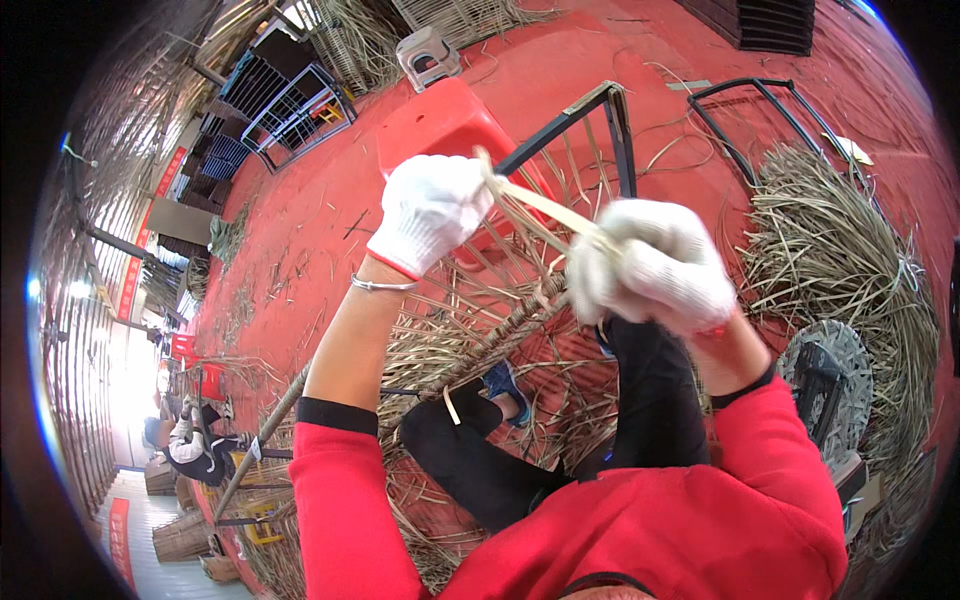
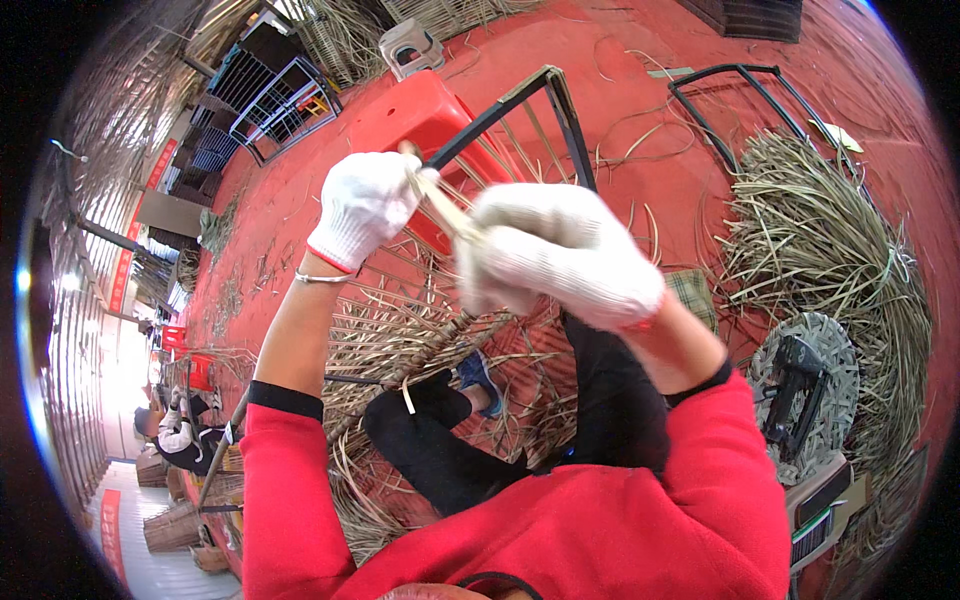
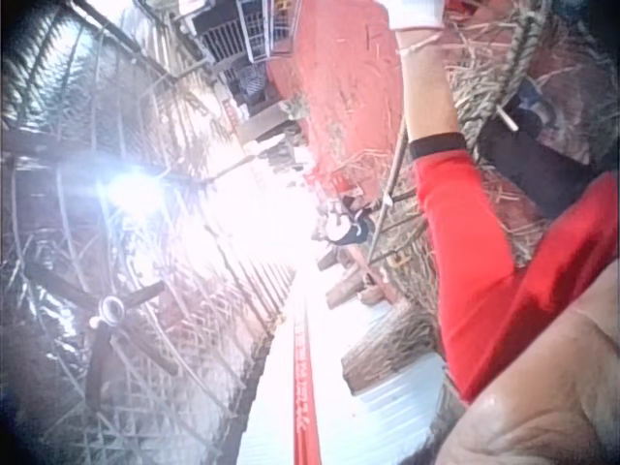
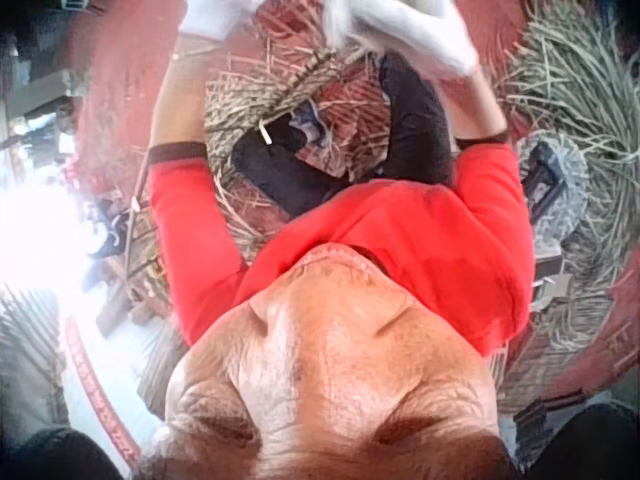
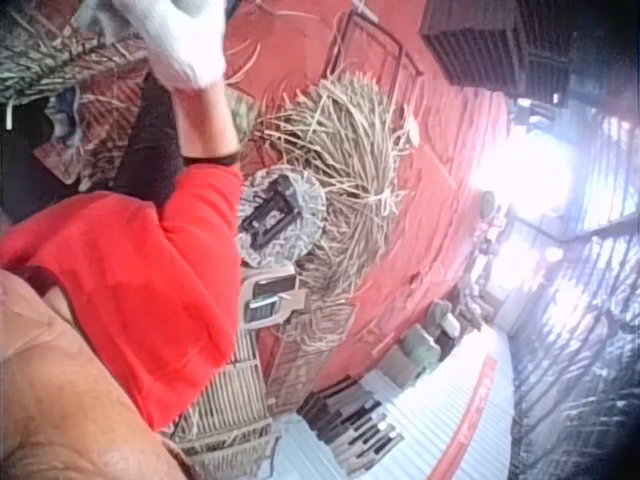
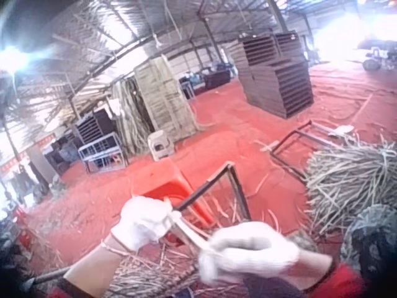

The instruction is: The person weaves thin strips of dried plant material into a metal basket frame. They repeatedly thread the strips through the frame's ribs, pull them tight, and trim excess with a knife.

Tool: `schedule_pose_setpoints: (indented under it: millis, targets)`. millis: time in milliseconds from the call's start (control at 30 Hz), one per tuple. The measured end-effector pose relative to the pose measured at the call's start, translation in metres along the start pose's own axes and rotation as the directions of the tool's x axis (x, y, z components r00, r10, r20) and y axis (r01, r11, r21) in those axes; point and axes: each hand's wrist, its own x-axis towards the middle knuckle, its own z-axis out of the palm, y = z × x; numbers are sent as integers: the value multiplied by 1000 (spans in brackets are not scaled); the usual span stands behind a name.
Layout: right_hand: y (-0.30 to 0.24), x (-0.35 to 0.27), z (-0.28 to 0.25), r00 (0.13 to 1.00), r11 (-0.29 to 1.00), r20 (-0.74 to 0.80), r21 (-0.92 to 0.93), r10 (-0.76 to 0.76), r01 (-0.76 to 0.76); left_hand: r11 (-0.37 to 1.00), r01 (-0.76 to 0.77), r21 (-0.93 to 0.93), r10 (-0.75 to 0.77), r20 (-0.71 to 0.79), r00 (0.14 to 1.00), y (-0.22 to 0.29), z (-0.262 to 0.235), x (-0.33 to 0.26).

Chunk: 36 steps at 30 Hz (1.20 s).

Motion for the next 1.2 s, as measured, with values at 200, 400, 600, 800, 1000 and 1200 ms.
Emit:
schedule_pose_setpoints:
  millis: [200,400,600,800,1000,1200]
  targets:
    - [-11,-159,-118,846,160,-407,-863,345,-480,968,-4,-252,-31,-135,990,-15,20,-5]
    - [-61,-335,-192,435,-305,-875,-363,-214,-880,763,221,-608,-183,125,975,-24,23,-1]
    - [-10,-211,-140,812,-327,-366,-779,-455,-535,535,406,-740,-182,369,912,-38,41,2]
    - [132,7,-31,947,657,-283,-744,-151,-117,256,640,-724,-156,623,767,-50,71,10]
    - [209,108,-17,798,999,-601,45,39,-15,297,766,-571,-1,802,598,-65,103,3]
    - [216,110,-23,778,935,-559,-342,-287,99,190,878,-439,55,898,437,-62,110,3]
